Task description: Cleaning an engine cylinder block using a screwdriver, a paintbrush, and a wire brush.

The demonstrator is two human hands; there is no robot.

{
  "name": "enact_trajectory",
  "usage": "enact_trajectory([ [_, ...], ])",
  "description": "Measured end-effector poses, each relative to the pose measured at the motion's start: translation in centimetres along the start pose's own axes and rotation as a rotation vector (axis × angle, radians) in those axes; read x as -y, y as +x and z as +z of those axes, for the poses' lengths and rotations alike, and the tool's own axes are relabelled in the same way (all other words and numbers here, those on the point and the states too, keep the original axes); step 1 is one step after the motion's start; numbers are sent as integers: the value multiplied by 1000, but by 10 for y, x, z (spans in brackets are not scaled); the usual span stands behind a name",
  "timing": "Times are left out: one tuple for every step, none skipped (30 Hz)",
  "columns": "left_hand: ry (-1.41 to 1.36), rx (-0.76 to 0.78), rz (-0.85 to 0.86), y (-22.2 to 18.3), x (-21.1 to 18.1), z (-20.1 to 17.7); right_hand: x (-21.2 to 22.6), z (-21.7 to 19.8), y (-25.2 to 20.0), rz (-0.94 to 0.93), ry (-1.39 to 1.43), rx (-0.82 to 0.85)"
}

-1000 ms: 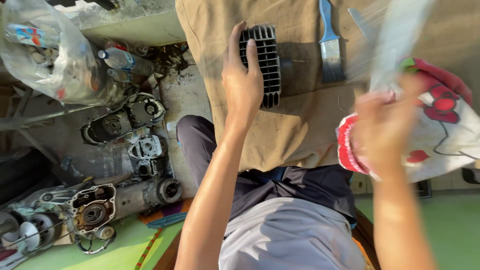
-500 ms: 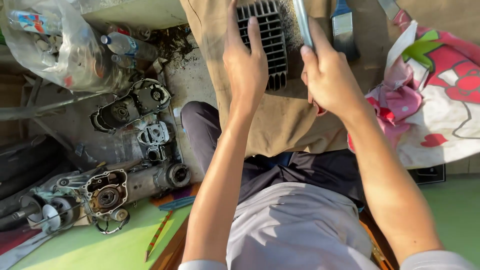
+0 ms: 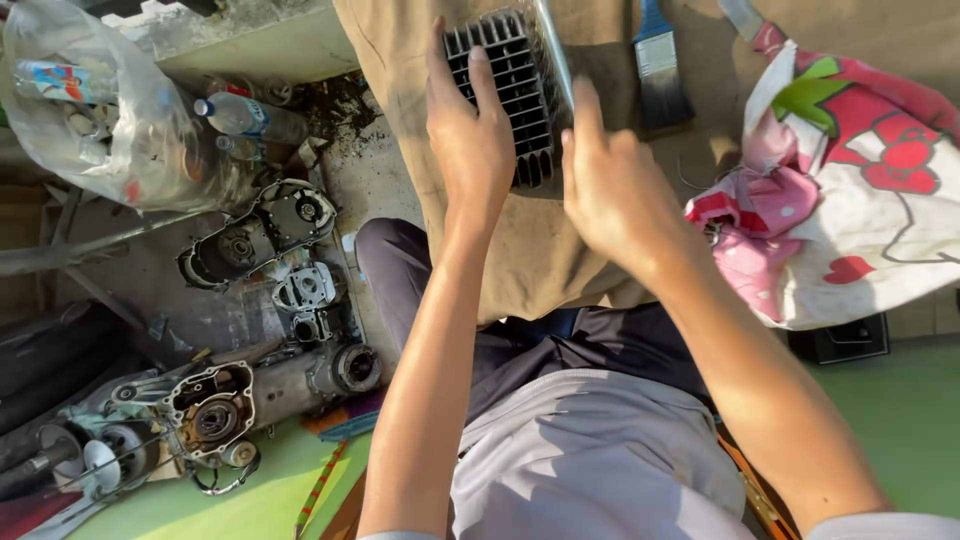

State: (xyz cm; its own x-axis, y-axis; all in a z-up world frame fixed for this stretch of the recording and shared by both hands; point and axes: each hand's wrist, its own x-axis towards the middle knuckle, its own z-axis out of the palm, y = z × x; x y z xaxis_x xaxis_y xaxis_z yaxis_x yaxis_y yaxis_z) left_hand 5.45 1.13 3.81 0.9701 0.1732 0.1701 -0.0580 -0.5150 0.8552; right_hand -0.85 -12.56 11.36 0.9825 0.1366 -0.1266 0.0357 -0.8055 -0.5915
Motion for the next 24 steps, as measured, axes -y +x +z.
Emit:
enact_trajectory([
  [-7, 3, 1, -2, -1, 0, -4, 10, -26, 4, -6, -3],
  [-6, 5, -11, -2, -1, 0, -8, 19, -49, 35, -52, -60],
  [-5, 7, -24, -1, -2, 0, -12, 29, -71, 65, -98, -117],
  [-17, -4, -10, 1, -7, -1, -15, 34, -79, 55, -108, -133],
  [-6, 3, -26, 3, -10, -2, -18, 39, -87, 61, -64, -112],
  [21, 14, -57, -2, -11, -6, -21, 48, -100, 68, -9, -73],
  [23, 7, -58, 3, -10, -3, -20, 41, -79, 61, -8, -71],
  [13, 15, -38, 2, -7, -3, -16, 38, -67, 47, -48, -96],
  [3, 24, -17, -1, -3, -3, -13, 35, -55, 33, -88, -121],
  [10, 32, -29, -4, 0, -1, -12, 27, -38, 41, -82, -109],
  [11, 22, -21, -6, 3, 1, -11, 19, -20, 30, -40, -50],
  [1, -3, 6, 0, 3, 5, -10, 8, 5, 5, -8, -12],
  [-4, -8, 13, -3, -1, 0, -8, 8, 3, -1, -12, -20],
  [-9, 13, -14, -2, -6, -2, -7, 5, 5, -17, -24, -14],
  [-15, 36, -41, 0, -11, -3, -7, 3, 7, -33, -36, -8],
  [-16, 34, -49, 0, -10, -3, -9, 12, -7, -34, -39, -1],
  [-8, 12, -39, 0, -8, -1, -11, 20, -20, -29, -50, -58],
  [0, -4, -24, 1, -6, 1, -14, 30, -34, -19, -60, -121],
  [-2, -1, -27, -3, -6, 0, -18, 39, -57, -16, -61, -119],
  [-12, -13, -31, -1, -7, 0, -22, 48, -75, -24, -86, -139],
  [-23, -26, -35, 0, -8, 0, -27, 56, -93, -33, -111, -158],
  [-24, -28, -30, 0, -9, -1, -30, 61, -98, -36, -112, -163],
  [-19, -17, -41, 0, -10, -2, -33, 67, -103, -18, -60, -164],
  [-13, -3, -51, -2, -10, -3, -35, 74, -109, 3, -6, -165],
])
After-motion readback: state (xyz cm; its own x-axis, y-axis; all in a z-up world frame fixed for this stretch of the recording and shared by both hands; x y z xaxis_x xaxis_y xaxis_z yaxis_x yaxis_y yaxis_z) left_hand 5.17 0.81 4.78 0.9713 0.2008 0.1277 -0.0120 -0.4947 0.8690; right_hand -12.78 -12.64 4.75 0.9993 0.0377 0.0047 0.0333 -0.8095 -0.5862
